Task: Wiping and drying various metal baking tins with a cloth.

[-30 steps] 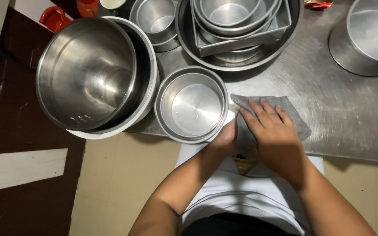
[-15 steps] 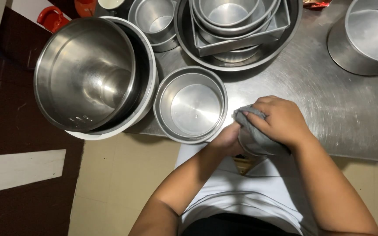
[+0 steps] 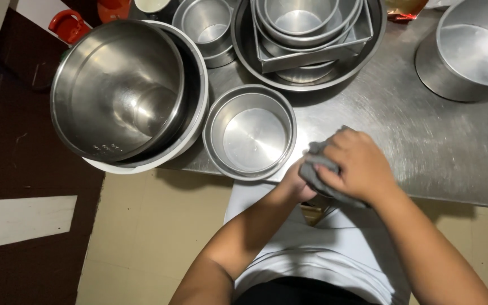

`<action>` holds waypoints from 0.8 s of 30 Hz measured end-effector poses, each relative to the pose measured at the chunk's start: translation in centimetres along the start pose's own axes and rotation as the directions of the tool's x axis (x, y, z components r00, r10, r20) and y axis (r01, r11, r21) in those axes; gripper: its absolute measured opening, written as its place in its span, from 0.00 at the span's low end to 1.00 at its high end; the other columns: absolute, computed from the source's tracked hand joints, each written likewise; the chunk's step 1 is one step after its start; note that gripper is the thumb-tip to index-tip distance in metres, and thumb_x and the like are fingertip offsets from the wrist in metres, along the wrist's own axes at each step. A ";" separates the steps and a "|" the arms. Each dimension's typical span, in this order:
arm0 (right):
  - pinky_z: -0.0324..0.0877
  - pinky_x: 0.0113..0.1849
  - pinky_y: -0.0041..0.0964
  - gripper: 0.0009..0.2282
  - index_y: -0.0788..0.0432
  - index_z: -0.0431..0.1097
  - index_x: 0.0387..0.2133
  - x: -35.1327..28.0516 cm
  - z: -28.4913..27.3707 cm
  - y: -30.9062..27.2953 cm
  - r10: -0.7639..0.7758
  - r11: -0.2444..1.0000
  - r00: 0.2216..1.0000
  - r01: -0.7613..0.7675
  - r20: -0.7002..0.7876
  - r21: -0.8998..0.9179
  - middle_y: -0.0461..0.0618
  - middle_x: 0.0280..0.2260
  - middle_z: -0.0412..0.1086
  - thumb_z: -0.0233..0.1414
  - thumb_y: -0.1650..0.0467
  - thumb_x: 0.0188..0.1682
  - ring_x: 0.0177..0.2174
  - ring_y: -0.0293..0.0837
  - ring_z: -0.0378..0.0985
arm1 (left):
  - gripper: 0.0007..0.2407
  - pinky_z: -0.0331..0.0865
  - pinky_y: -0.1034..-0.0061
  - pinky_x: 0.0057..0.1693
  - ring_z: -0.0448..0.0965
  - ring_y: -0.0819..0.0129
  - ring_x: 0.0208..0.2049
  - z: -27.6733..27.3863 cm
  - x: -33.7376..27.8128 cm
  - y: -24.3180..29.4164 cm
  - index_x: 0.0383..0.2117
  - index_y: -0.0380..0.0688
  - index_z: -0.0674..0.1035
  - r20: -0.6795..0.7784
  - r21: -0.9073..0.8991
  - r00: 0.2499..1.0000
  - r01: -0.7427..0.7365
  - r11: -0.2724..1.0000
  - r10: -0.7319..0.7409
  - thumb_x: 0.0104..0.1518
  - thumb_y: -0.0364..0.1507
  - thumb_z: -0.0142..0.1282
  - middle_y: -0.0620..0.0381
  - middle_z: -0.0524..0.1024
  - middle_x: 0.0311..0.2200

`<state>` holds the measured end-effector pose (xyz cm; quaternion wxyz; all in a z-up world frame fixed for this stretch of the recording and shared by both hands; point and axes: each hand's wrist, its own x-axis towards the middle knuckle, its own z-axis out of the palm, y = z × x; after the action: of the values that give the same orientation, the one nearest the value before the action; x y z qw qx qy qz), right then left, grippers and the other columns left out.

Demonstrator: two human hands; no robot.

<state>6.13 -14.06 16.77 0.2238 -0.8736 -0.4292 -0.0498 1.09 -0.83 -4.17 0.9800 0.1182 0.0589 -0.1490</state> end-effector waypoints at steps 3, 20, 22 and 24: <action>0.64 0.50 0.55 0.13 0.54 0.76 0.30 -1.7 0.6 -1.2 -0.129 0.991 0.992 0.129 0.010 -0.036 0.50 0.38 0.72 0.60 0.61 0.35 0.45 0.53 0.73 | 0.16 0.76 0.67 0.57 0.78 0.59 0.54 2.3 -0.9 0.9 0.65 0.36 0.65 0.191 -0.080 0.981 0.051 0.995 -0.034 0.78 0.32 0.40 0.45 0.71 0.56; 0.38 0.63 0.65 0.49 0.55 0.45 0.71 -5.8 0.1 1.6 0.031 0.990 1.000 -0.031 0.002 0.139 0.62 0.70 0.48 0.52 0.49 0.33 0.69 0.58 0.47 | 0.23 0.66 0.58 0.66 0.73 0.56 0.61 5.0 -1.3 1.4 0.63 0.45 0.70 -0.077 0.037 0.997 0.034 0.999 -0.031 0.72 0.47 0.41 0.50 0.73 0.59; 0.37 0.62 0.65 0.48 0.53 0.47 0.70 -4.6 -0.2 1.0 0.032 0.999 0.998 -0.035 0.051 0.041 0.63 0.70 0.46 0.51 0.47 0.33 0.69 0.58 0.45 | 0.22 0.68 0.58 0.64 0.74 0.56 0.58 3.5 -1.0 1.1 0.63 0.46 0.69 -0.065 0.049 0.998 0.031 0.998 -0.028 0.72 0.47 0.41 0.49 0.72 0.58; 0.37 0.61 0.65 0.47 0.50 0.48 0.70 -3.4 -0.4 0.0 0.038 0.998 0.994 -0.033 0.099 -0.052 0.64 0.70 0.45 0.50 0.45 0.34 0.69 0.57 0.44 | 0.21 0.70 0.57 0.62 0.75 0.55 0.56 1.6 -0.7 0.7 0.63 0.47 0.69 -0.056 0.065 0.998 0.027 0.998 -0.023 0.73 0.47 0.42 0.48 0.72 0.56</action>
<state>4.08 -16.72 16.22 0.1808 -0.8880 -0.4226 -0.0130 0.80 -0.42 -2.37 0.9716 0.1539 0.0825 -0.1598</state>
